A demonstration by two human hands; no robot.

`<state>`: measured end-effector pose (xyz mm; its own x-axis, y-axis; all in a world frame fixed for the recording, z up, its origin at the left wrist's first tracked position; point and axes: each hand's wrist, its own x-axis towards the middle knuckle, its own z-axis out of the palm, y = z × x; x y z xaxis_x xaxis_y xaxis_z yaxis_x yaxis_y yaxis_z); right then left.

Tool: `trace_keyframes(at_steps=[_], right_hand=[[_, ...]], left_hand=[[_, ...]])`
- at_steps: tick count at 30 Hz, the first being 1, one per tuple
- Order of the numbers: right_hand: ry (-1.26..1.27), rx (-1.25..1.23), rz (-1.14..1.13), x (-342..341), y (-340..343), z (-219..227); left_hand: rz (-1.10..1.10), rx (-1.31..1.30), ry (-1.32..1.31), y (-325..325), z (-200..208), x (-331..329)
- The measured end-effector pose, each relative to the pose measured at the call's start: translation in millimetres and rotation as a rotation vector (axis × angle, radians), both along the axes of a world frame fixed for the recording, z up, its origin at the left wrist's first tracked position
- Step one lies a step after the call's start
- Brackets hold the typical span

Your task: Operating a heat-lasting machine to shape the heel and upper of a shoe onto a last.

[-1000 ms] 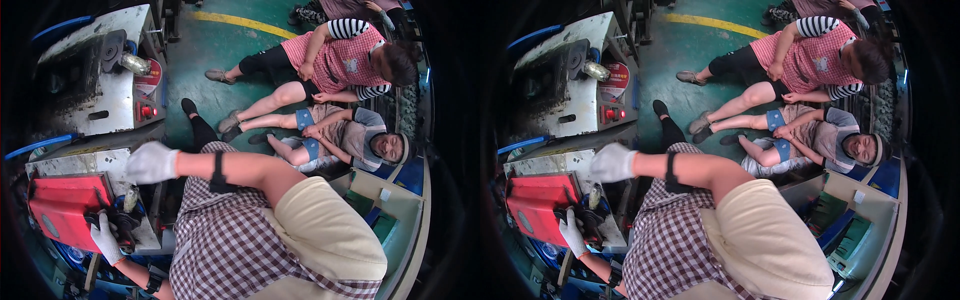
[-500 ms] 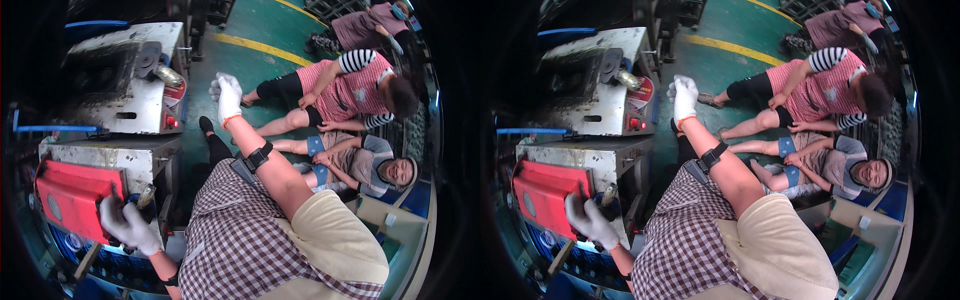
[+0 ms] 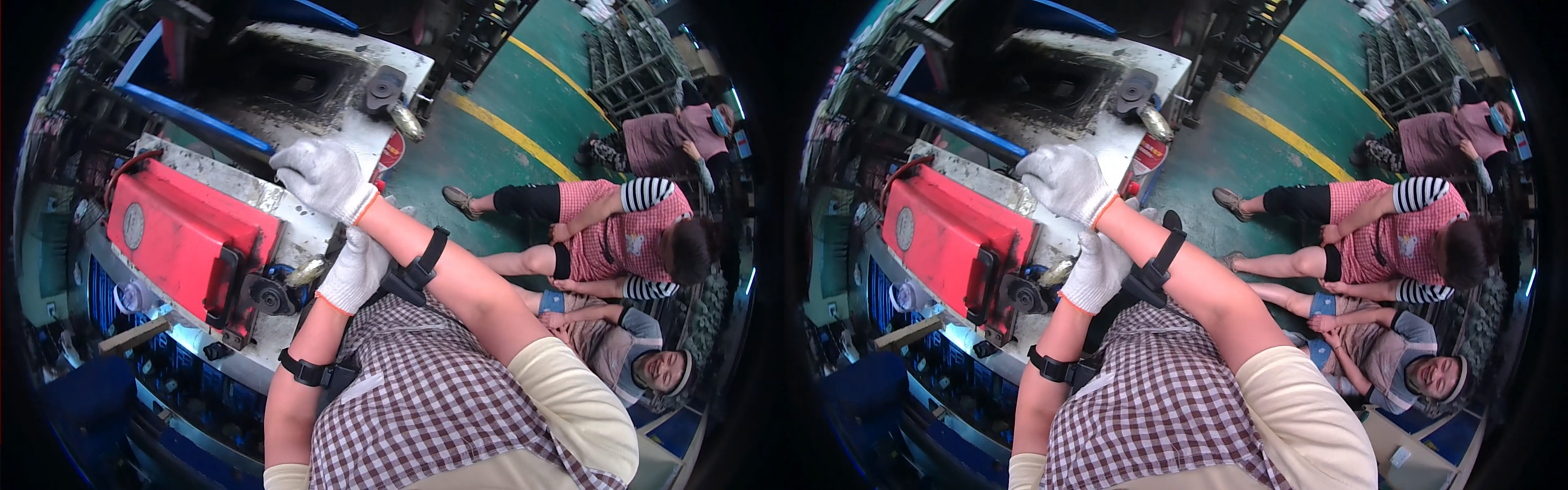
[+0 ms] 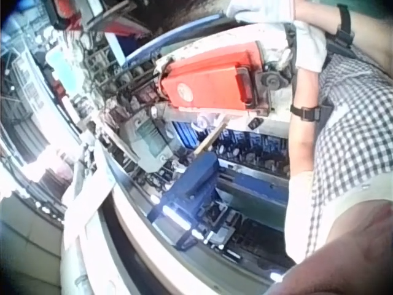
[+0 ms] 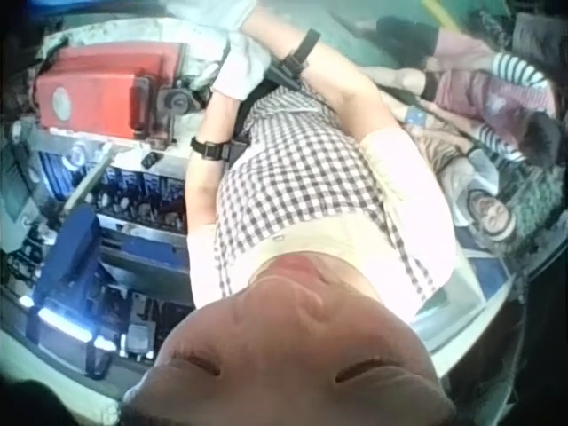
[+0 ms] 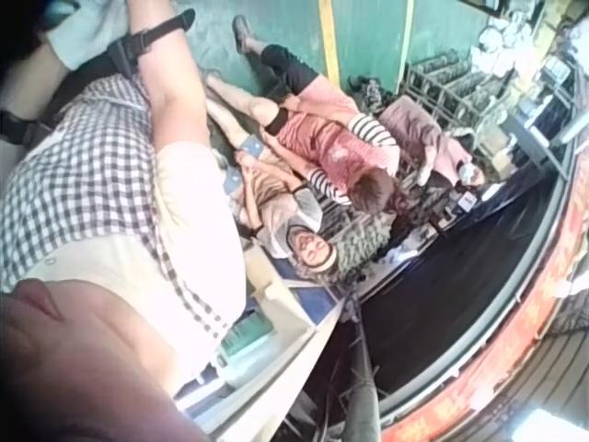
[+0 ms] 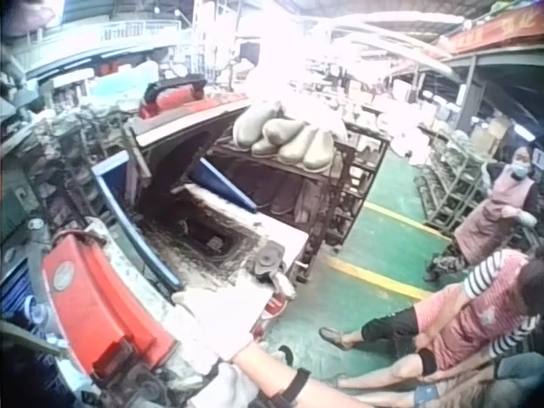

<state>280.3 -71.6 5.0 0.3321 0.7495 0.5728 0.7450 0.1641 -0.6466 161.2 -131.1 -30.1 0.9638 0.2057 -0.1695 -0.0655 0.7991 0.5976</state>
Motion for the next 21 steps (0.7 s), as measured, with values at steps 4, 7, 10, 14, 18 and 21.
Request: trace_keyframes(at_steps=[4, 7, 10, 14, 18, 21], right_hand=[[-0.214, -0.216, 0.181, -25.5, 17.9, -1.2], [-0.287, -0.513, 0.364, -40.2, 28.3, -4.5], [-0.365, -0.806, 0.329, -45.0, 33.8, -4.0], [-0.318, -0.727, 0.298, -46.3, 34.6, 3.3], [-0.246, -0.705, 0.314, -48.3, 28.6, 7.2], [-0.017, -0.566, 0.366, -53.6, 14.6, 2.3]], left_hand=[[0.15, -0.209, 0.004, 3.0, 14.5, -3.0], [0.385, -0.345, 0.062, 5.3, 26.5, -0.2], [0.414, -0.49, 0.049, 12.7, 37.0, 0.9], [0.382, -0.526, 0.039, 16.1, 41.7, 1.4], [0.311, -0.402, 0.1, 17.3, 37.7, -8.6], [0.186, 0.059, 0.388, 21.4, 40.5, -44.1]])
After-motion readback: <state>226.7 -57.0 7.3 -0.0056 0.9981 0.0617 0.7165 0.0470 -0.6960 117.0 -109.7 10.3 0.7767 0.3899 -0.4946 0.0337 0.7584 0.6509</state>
